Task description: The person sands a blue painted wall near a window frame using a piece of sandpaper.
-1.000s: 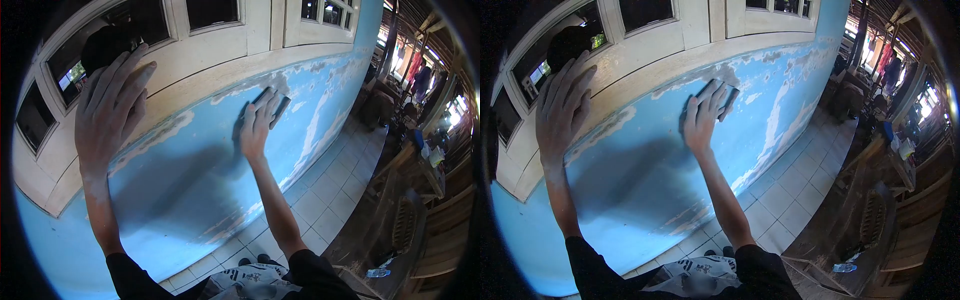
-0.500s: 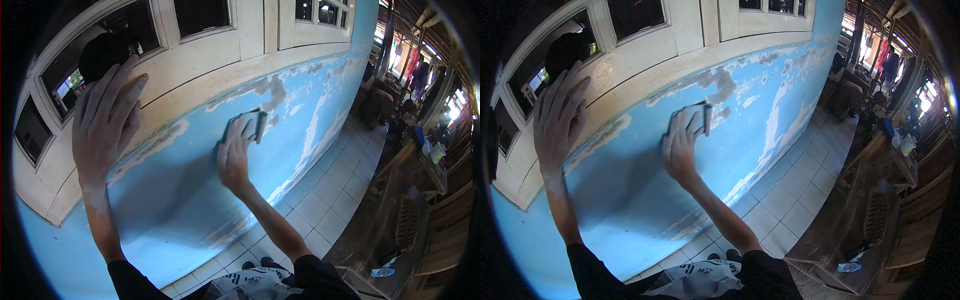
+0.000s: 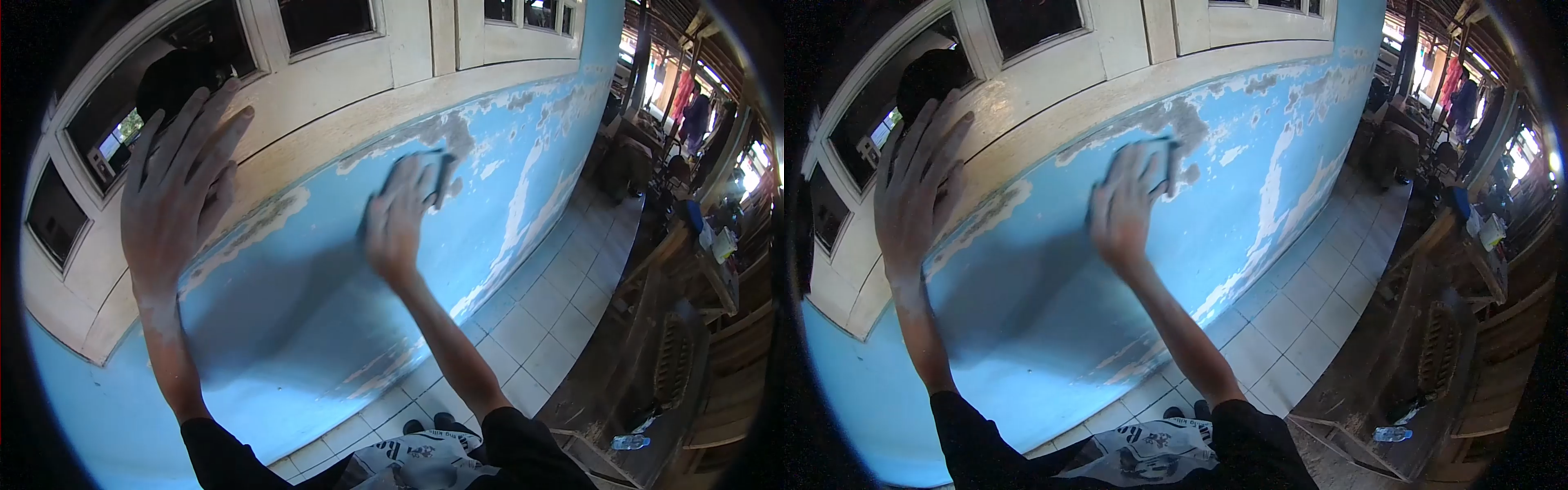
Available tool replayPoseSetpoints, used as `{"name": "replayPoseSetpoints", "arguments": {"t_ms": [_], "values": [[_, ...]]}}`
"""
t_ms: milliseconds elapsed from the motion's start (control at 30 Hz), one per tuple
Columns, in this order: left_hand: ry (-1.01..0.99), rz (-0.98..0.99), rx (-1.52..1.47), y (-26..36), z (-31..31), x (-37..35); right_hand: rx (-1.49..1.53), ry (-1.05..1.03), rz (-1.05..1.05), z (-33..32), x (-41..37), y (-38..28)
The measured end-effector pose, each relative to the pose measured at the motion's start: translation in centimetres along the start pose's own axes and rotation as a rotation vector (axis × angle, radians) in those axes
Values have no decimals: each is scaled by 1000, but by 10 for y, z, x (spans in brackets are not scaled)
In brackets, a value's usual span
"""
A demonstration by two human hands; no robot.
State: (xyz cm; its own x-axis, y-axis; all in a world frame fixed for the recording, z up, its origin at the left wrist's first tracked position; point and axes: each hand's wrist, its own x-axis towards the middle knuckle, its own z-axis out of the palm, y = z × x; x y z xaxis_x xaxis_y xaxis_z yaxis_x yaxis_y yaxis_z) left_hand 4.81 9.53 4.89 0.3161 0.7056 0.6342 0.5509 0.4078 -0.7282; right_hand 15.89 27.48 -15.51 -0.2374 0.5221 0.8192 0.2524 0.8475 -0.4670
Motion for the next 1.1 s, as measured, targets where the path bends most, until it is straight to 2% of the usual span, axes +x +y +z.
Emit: {"name": "replayPoseSetpoints", "arguments": {"t_ms": [67, 133, 200, 233, 267, 333, 367, 400, 467, 533, 600, 700, 733, 800, 833, 967, 1067, 1100], "values": [[-1, 5, -13, 1, 0, 0, 298, 288, 160, -7, 24, 0], [4, 3, -29, 0, 0, 0, 206, 286, 169, -1, 11, -19], [0, 14, -35, 1, 0, 0, -110, 29, -46, 8, -27, -26], [4, 6, -37, 1, 0, 1, -160, -44, -85, 6, -38, -30], [6, 2, -35, 1, 1, 1, -161, -48, -86, 4, -36, -25], [11, 5, -24, 0, 0, 0, -168, -108, 109, -11, -7, -15], [9, 3, -42, 1, -1, 0, 44, 71, 139, -18, 6, -8], [7, -3, -63, 1, -1, -1, 43, 72, 139, -17, 12, -7], [16, -6, -77, 0, 3, -2, 160, 262, 78, -15, 18, -1], [24, -4, -91, 0, 3, -3, 95, 207, 2, -5, -20, -11], [19, -16, -119, 2, 0, -3, -10, -35, -190, 3, -55, -16], [29, -16, -119, 2, 3, -5, -192, -111, -211, -1, -61, 0], [35, -10, -117, 1, 2, -4, -193, -104, -208, -7, -49, 2], [16, -20, -144, 2, -1, -3, 104, 52, -1, -19, -20, 10], [25, -23, -150, 3, -1, -3, 134, 76, -2, -23, -15, 9], [44, 2, -149, 1, 1, -2, 81, -73, -56, -12, -51, -1], [84, 49, -212, 11, -2, 3, 217, 21, 78, -20, -46, 14], [105, 74, -267, 16, -3, 7, 172, 43, 61, -23, -38, 26]]}}
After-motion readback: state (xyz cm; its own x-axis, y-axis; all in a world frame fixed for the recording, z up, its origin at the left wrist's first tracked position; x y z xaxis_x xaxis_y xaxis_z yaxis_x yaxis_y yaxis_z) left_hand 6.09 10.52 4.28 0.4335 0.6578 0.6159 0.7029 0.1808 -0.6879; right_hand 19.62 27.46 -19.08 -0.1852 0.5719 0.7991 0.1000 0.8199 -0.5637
